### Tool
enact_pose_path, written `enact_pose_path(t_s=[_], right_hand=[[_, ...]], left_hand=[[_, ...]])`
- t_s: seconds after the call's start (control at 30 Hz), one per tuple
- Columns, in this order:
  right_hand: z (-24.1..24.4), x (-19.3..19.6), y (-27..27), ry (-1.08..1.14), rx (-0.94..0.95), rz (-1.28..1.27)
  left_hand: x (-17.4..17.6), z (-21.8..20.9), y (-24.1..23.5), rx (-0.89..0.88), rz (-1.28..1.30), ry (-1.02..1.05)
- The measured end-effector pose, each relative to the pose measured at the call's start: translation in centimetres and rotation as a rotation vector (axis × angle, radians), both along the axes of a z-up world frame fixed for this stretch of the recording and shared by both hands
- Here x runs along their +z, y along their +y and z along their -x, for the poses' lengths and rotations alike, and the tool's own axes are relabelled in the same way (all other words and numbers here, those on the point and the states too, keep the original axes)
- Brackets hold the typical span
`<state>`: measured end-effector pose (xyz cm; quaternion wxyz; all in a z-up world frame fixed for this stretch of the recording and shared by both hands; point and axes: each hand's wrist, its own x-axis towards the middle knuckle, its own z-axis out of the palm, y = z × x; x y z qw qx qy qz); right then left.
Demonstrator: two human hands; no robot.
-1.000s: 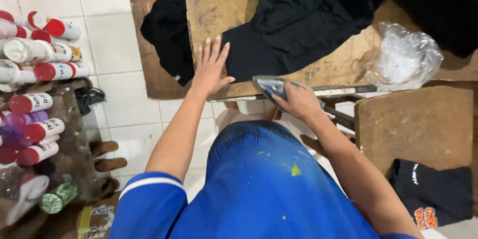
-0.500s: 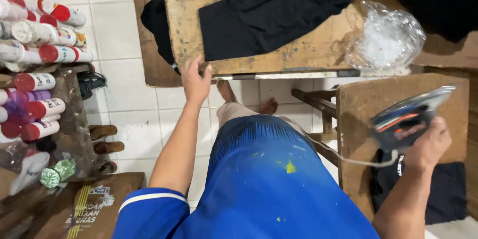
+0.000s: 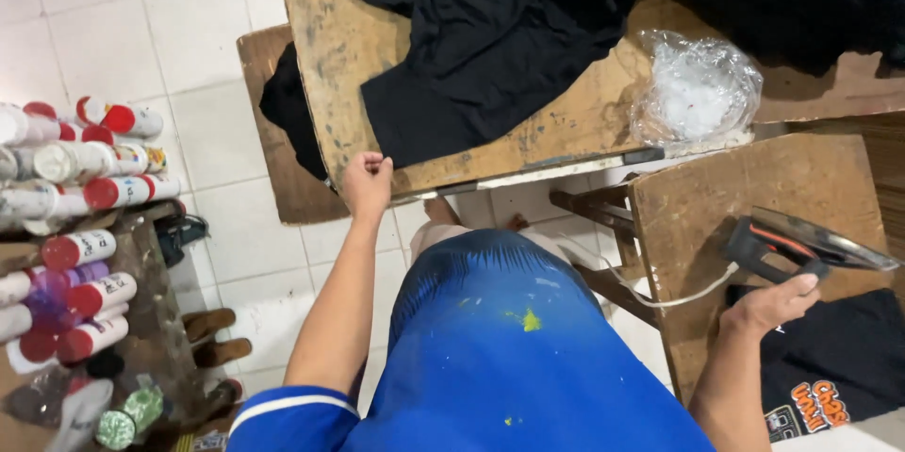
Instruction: Applying a heat-transfer label to a black garment using a hand iron on a wooden workbench.
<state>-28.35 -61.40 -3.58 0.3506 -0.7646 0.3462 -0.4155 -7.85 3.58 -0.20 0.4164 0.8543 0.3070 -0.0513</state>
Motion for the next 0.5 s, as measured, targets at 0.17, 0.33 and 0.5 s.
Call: enact_pose_path(t_s=[0.17,0.33,0.5], right_hand=[[1.2,-0.1,2.9,0.005,-0.094,-0.214],[2.6,-5.1,3.1,-0.004,-0.389,-0.061],[-9.8,-2.2,15.8,0.176,-0.065,-0.608]], left_hand=[[0.7,0.6,0.3,-0.081,-0.020,-0.065],[1.2,0.6,0.6,-0.173,0.040,-0.077],[-0.1,0.6,0.7,-0.212,-0.031,-0.232]])
